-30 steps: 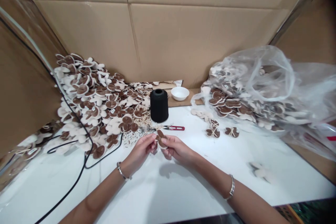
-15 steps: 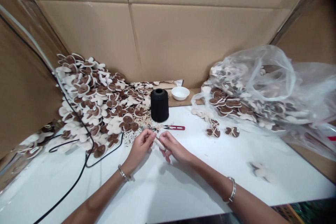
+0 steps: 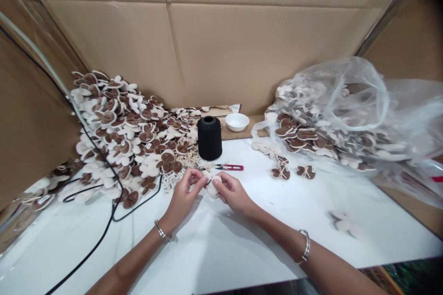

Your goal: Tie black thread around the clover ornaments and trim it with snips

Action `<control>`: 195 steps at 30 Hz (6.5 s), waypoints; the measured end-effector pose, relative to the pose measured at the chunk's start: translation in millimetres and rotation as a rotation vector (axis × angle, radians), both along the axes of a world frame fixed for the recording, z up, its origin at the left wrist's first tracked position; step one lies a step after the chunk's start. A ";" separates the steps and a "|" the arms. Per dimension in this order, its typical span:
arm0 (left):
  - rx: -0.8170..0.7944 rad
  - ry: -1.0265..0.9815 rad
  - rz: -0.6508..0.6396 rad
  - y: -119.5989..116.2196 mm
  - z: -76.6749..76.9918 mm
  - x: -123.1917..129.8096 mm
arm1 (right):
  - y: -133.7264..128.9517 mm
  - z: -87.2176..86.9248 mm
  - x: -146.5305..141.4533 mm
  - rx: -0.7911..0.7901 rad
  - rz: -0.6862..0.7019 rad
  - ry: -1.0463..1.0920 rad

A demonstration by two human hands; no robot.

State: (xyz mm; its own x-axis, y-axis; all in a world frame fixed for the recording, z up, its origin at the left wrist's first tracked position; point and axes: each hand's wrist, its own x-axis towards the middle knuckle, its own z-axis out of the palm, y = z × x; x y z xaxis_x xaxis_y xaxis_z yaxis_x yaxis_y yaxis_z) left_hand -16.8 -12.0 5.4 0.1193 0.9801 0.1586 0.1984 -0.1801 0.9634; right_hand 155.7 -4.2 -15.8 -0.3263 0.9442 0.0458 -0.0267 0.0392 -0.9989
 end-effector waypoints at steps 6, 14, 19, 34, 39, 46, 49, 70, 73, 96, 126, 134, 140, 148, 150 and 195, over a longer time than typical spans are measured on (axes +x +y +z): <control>0.267 0.329 0.012 -5.3 -2.6 1.4 | 0.2 -1.6 -0.1 0.044 -0.034 0.002; 0.357 0.392 -0.001 -5.3 -2.6 -0.1 | -3.9 6.5 0.0 0.121 -0.013 -0.088; 0.170 0.289 -0.024 -2.4 1.9 -4.7 | -1.7 11.6 2.2 0.140 0.004 -0.140; -0.247 -0.004 -0.188 9.0 1.9 -10.0 | 4.6 4.6 5.0 0.285 -0.036 -0.390; -0.102 0.169 -0.071 3.5 -0.9 -3.1 | 5.2 3.5 5.9 0.211 -0.018 -0.302; 0.102 0.325 -0.061 2.6 -7.0 -6.5 | 4.3 5.4 6.9 0.262 0.052 -0.310; 0.166 0.393 -0.068 3.3 -6.8 -8.9 | 5.7 3.1 6.3 0.247 0.024 -0.334; 0.408 0.457 -0.112 10.7 -4.6 -16.2 | 7.7 -2.4 8.4 0.133 0.090 -0.196; 0.402 0.448 -0.126 10.9 -3.5 -17.0 | 7.1 0.2 10.1 0.253 0.114 -0.333; -0.126 0.049 -0.009 22.3 0.4 -28.2 | 8.2 6.1 21.4 0.698 -0.008 -0.402; -0.207 -0.169 -0.118 8.2 5.6 -12.6 | 3.8 -1.1 3.6 -0.088 0.179 0.054; -0.284 -0.147 -0.164 8.5 1.1 -9.9 | 2.6 -0.7 6.7 -0.035 0.169 0.011; -0.126 -0.057 -0.044 12.0 -5.5 -15.6 | 16.2 -1.6 15.2 -0.077 0.024 0.090; 0.360 0.754 -0.119 15.8 -21.4 -16.3 | 33.6 7.2 34.8 -0.204 0.014 0.010; 0.389 0.827 -0.025 19.9 -26.5 -17.1 | 28.7 8.9 35.3 -0.152 0.126 -0.153; 0.835 1.057 -0.080 -23.4 -27.7 -2.6 | -10.4 14.2 27.2 0.714 0.234 -1.128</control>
State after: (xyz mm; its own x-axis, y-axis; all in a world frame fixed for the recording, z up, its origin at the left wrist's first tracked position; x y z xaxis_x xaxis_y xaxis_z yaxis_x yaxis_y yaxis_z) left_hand -19.4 -35.4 -22.3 0.6057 0.6216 0.4968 0.7332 -0.6786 -0.0448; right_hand 182.9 -14.5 -1.6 -0.6598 0.7445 0.1017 0.7088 0.6615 -0.2449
